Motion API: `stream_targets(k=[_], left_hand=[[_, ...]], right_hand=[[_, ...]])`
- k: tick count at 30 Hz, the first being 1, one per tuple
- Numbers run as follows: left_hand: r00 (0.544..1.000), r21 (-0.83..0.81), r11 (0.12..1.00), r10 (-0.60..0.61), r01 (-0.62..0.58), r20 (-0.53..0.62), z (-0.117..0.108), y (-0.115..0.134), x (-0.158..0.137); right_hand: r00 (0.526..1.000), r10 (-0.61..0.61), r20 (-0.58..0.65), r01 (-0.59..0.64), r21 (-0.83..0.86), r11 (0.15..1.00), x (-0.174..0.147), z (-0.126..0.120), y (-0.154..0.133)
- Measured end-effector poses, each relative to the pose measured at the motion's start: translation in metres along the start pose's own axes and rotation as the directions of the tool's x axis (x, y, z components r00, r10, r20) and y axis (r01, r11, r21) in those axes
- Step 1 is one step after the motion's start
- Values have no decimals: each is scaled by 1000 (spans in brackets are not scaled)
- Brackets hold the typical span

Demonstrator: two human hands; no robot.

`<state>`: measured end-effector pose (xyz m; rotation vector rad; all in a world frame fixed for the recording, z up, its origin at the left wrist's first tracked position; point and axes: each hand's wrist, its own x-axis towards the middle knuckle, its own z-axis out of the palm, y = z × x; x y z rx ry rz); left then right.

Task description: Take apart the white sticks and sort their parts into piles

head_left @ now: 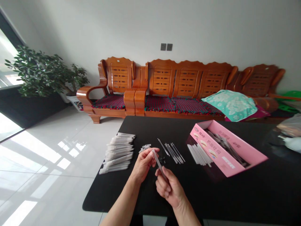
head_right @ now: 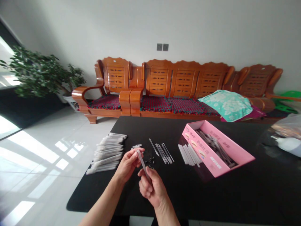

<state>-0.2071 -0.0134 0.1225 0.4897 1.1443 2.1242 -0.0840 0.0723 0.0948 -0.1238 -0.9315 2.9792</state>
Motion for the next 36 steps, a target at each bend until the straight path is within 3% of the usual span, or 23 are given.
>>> stream_targets(k=[3,6,8,10,12,14,15,18,20,22,25,27,31,36], left_hand=[[1000,13,1000,23,-23,13,7,3,-5],[999,17,999,34,-34,-17,13,2,-7],[995,4,999,46,-46,-86,14,2,-4],[972,-40,994,95,-106,-217,8,6,4],[902,-78,969,185,-232,-391,-4,16,15],[805,-25,935,291,-354,-517,-19,28,25],[793,18,932,317,-361,-520,-25,31,28],[849,189,946,321,-264,-420,-38,27,28],[870,353,917,319,-184,-375,-43,13,23],[870,513,853,319,-92,-374,-49,-2,16],[876,711,702,314,46,-367,-60,-17,11],[869,784,613,332,98,-368,-66,-21,12],[849,852,508,389,128,-359,-74,-27,17],[848,836,535,380,124,-369,-82,-43,25]], right_hand=[[1000,7,18,-9,80,997,-3,7,4],[1000,-15,-10,15,40,999,-4,11,5],[992,-86,-97,73,-126,989,-4,12,2],[956,-236,-172,133,-462,877,-5,9,-3],[894,-424,-141,144,-807,573,-9,0,-9],[825,-561,-69,93,-963,255,-16,-18,-14],[795,-602,-71,41,-985,170,-19,-29,-16],[688,-716,-121,-129,-991,44,-29,-68,-31],[567,-815,-118,-249,-968,-33,-34,-92,-48],[448,-889,-93,-422,-899,-118,-38,-112,-70],[347,-936,-62,-657,-728,-195,-42,-136,-104],[347,-938,-19,-729,-635,-257,-41,-148,-122],[426,-904,36,-760,-528,-379,-34,-167,-149],[442,-874,201,-740,-469,-482,-27,-173,-154]])
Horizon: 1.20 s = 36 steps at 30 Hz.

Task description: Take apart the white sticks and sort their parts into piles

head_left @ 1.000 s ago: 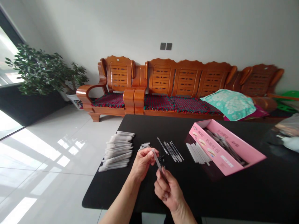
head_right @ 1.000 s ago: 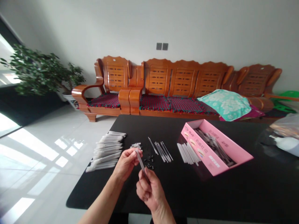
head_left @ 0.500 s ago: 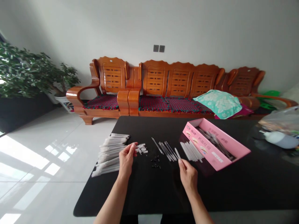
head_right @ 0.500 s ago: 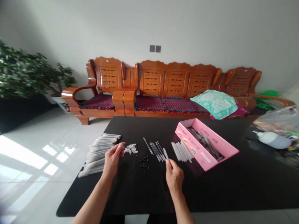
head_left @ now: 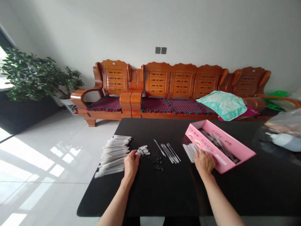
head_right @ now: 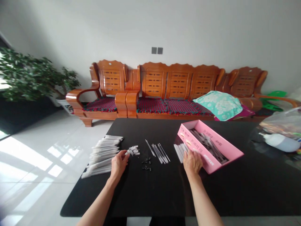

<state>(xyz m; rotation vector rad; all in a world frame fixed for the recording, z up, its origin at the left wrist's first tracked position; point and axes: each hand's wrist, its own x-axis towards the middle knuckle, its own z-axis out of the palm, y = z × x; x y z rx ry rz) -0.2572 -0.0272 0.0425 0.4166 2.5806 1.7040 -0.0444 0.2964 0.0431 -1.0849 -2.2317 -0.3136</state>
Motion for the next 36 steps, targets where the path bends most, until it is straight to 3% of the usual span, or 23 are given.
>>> stream_targets(k=[4,8,17,21,26,31,36], left_hand=[[1000,28,1000,4,-5,7,9,-8,4],[1000,-5,1000,2,-2,-10,17,-8,11],[999,-28,999,40,-41,-24,29,-2,24],[984,9,984,179,-179,14,7,4,3],[945,158,932,322,-326,50,-46,2,-22],[942,435,844,334,-314,31,-90,-12,-18],[947,583,759,317,-290,58,-98,-24,-10]], right_hand=[[996,-9,-93,22,143,989,-21,-9,-25],[996,-22,-81,46,305,951,-48,-19,-55],[989,-112,-100,138,309,941,-55,-18,-62],[986,-109,-129,145,309,940,-57,-17,-60],[987,-97,-129,133,309,942,-57,-15,-60],[988,-92,-123,125,295,947,-57,-14,-60],[980,-112,-165,156,279,948,-56,-13,-59]])
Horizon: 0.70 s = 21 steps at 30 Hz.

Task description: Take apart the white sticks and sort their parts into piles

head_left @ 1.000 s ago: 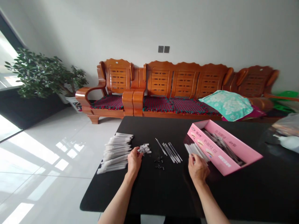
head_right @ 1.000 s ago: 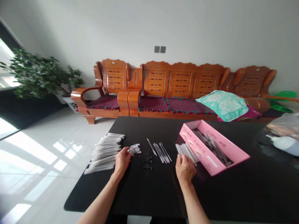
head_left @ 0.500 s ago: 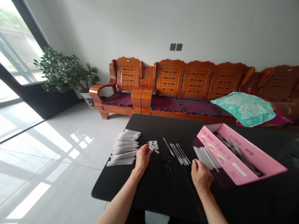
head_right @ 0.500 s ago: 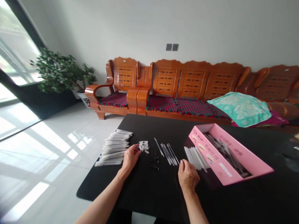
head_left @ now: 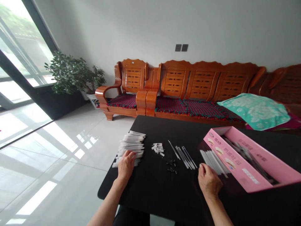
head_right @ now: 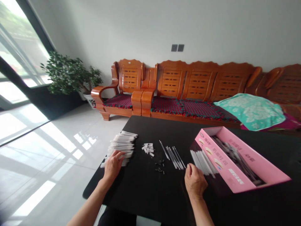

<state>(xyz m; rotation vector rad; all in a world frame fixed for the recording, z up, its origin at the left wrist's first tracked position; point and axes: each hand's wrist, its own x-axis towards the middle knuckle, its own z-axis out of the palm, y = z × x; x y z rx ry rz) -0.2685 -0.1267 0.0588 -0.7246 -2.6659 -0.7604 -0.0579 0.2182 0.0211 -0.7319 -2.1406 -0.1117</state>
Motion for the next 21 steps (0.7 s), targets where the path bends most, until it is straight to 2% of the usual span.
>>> stream_targets(k=[10,15,17,19,20,21], left_hand=[[998,36,999,-1,-1,59,1,-2,0],[998,-35,998,53,-53,25,-2,6,1],[998,-78,995,67,-66,0,-2,16,2],[995,-129,987,99,-100,-13,0,30,2],[992,-157,979,126,-127,-13,2,38,1],[987,-186,970,157,-157,-12,4,46,0]], right_hand=[[998,-48,-44,47,-6,999,1,-2,-1],[998,-60,-23,63,125,990,2,-5,-4],[1000,-24,20,19,227,974,4,-9,-13],[992,40,119,-81,365,928,7,-17,-30],[977,69,200,-153,444,883,9,-22,-43],[942,62,330,-235,519,822,11,-27,-56]])
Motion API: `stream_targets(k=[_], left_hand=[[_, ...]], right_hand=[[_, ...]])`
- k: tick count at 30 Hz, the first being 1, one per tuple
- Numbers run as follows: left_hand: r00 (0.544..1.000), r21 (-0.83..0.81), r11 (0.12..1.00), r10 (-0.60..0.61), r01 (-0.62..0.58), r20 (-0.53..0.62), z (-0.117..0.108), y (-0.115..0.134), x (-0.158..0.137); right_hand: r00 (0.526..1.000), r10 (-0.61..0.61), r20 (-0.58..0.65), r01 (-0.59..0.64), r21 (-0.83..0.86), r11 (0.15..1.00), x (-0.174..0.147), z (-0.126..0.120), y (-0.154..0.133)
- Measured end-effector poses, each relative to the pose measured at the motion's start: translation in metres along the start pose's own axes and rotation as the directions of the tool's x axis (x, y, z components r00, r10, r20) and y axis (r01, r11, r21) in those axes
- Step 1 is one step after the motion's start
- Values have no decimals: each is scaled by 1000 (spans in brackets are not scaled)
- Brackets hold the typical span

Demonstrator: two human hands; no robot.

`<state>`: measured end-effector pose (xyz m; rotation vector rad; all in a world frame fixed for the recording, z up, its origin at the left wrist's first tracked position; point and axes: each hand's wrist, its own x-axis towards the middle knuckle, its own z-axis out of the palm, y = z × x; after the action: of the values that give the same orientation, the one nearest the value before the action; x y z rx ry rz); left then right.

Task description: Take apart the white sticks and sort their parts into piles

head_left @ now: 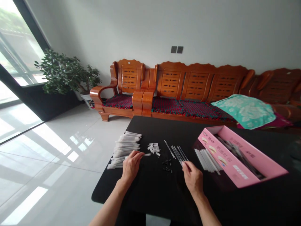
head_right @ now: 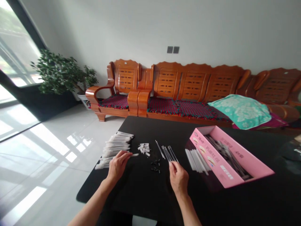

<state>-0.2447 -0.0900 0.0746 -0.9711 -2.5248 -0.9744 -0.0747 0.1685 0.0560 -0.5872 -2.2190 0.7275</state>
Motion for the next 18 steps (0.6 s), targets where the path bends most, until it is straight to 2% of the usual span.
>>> stream_targets(k=[2,4,7,11,13,15,16,18], left_hand=[[998,-60,996,65,-64,19,9,14,1],[992,-118,986,125,-120,36,17,27,1],[981,-193,965,189,-176,52,26,41,2],[976,-282,941,209,-185,58,29,49,3],[989,-350,928,145,-130,17,30,51,2],[1000,-437,899,-6,1,-11,33,52,0],[995,-491,866,-99,94,15,36,53,0],[955,-612,734,-250,296,162,44,55,0]], right_hand=[[964,87,253,-145,222,964,1,8,-29],[896,133,424,-304,368,879,2,17,-53],[833,163,528,-435,445,783,3,28,-70],[812,180,556,-497,494,713,-2,35,-66],[812,239,533,-543,539,644,-6,37,-61],[813,318,488,-577,598,557,-10,39,-58],[812,349,468,-583,623,522,-11,40,-58],[809,371,455,-587,645,489,-13,41,-58]])
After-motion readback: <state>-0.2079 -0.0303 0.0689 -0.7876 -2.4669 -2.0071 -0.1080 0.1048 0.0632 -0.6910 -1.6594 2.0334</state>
